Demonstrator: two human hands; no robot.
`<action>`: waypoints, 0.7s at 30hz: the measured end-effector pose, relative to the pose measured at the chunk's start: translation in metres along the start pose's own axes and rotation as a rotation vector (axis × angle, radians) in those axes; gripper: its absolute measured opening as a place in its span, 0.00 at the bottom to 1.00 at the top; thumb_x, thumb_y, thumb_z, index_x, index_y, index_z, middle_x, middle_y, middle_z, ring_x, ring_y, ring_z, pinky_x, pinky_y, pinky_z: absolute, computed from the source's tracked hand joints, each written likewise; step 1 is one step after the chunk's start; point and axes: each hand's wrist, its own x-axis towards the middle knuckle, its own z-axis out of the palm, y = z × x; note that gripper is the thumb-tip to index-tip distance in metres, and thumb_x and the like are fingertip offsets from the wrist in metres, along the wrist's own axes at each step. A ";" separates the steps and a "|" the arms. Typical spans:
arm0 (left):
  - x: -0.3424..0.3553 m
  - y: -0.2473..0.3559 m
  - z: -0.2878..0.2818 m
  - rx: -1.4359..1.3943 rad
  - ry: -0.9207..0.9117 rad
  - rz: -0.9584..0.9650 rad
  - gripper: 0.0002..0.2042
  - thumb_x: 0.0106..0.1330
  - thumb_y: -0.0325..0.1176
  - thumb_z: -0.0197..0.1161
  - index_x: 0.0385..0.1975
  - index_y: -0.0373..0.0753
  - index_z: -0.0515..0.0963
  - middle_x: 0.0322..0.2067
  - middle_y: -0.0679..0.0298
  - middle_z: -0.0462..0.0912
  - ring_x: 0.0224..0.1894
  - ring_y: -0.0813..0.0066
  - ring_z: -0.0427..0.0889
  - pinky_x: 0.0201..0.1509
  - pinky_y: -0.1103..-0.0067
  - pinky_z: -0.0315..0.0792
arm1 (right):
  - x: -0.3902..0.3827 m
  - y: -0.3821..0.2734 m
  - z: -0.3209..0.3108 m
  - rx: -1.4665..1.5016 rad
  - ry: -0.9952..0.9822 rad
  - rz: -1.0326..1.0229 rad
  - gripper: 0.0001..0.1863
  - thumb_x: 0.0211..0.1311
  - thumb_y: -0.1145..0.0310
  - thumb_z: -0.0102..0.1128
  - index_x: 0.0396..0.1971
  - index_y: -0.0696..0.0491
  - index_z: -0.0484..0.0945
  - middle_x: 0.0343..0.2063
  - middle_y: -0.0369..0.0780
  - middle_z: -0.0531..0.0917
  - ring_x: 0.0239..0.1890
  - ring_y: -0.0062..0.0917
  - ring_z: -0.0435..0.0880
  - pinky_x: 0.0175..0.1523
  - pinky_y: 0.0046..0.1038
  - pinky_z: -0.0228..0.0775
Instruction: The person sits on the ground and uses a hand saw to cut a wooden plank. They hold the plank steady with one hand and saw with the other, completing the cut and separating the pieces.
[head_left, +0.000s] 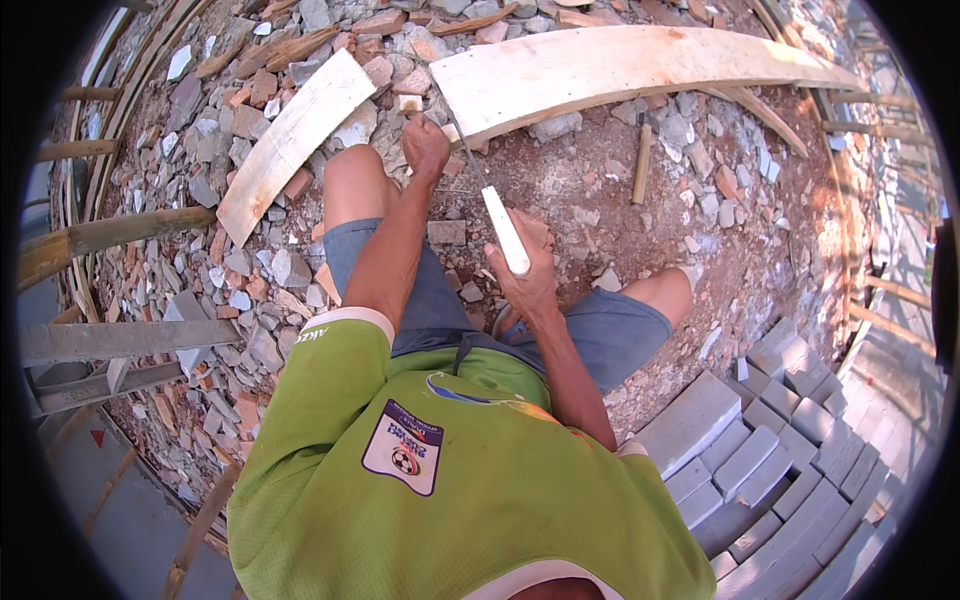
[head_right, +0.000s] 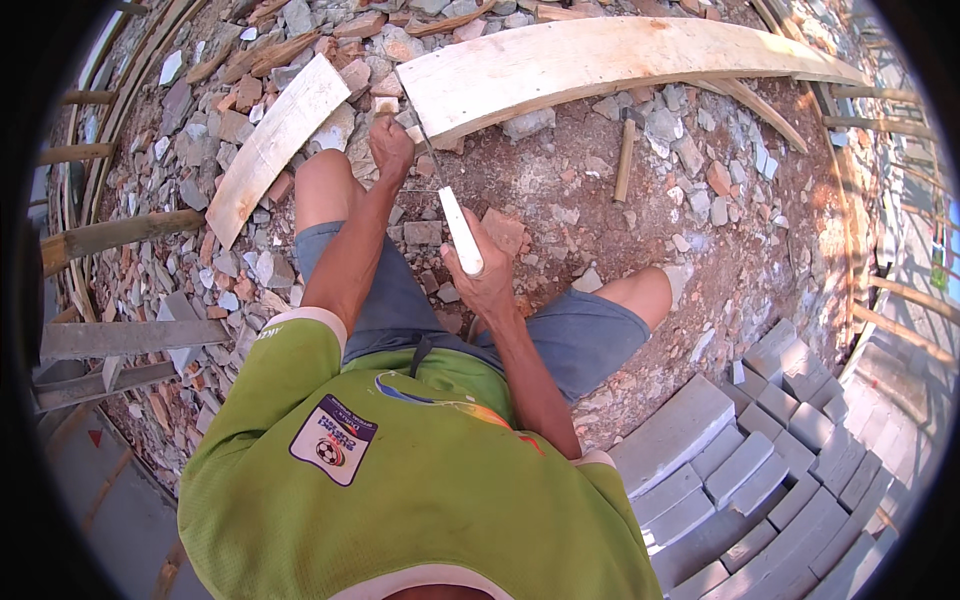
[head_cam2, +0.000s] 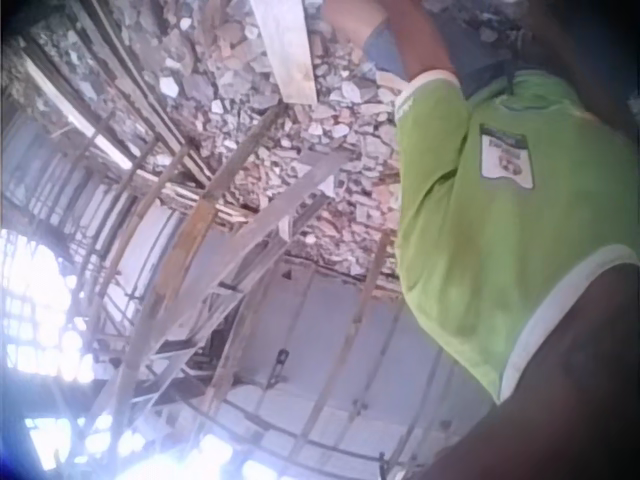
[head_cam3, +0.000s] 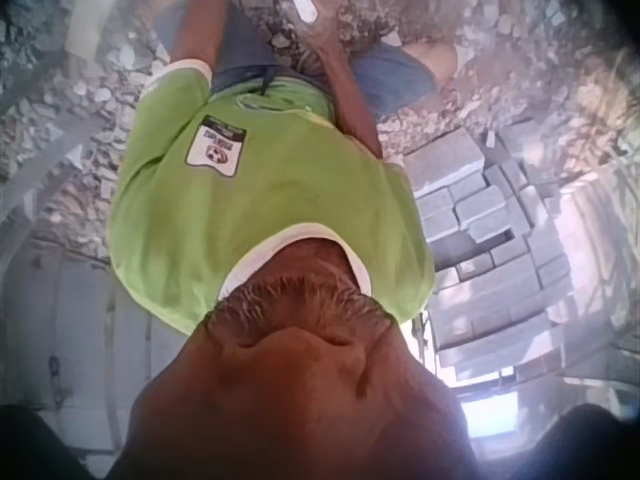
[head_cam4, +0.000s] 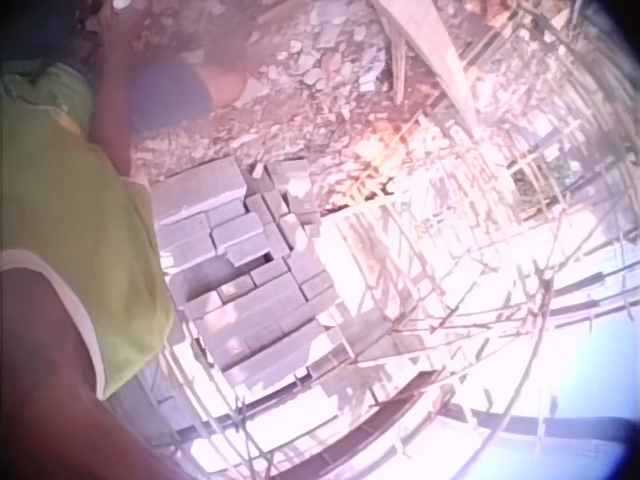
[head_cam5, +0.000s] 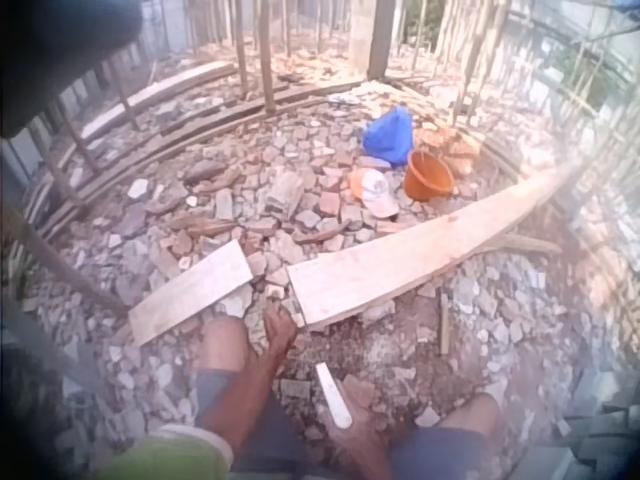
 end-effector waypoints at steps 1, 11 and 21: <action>0.001 0.000 -0.002 -0.009 -0.016 -0.007 0.10 0.57 0.29 0.49 0.23 0.29 0.74 0.28 0.38 0.78 0.35 0.36 0.78 0.43 0.53 0.69 | 0.004 -0.010 -0.001 -0.063 0.004 -0.050 0.30 0.61 0.74 0.66 0.64 0.60 0.69 0.43 0.45 0.85 0.41 0.18 0.83 0.45 0.21 0.75; -0.007 -0.003 0.002 -0.108 0.003 0.011 0.10 0.57 0.30 0.47 0.21 0.30 0.71 0.23 0.39 0.76 0.29 0.38 0.77 0.37 0.53 0.67 | -0.106 -0.069 -0.084 -0.146 -0.043 0.177 0.29 0.57 0.79 0.65 0.60 0.62 0.72 0.43 0.45 0.86 0.40 0.22 0.88 0.46 0.22 0.77; -0.027 -0.017 0.010 -0.149 -0.053 0.003 0.08 0.57 0.27 0.46 0.23 0.32 0.71 0.23 0.40 0.76 0.29 0.37 0.77 0.37 0.53 0.68 | 0.003 -0.057 -0.063 0.043 -0.037 0.253 0.23 0.60 0.77 0.63 0.57 0.63 0.76 0.37 0.42 0.87 0.34 0.18 0.82 0.39 0.20 0.74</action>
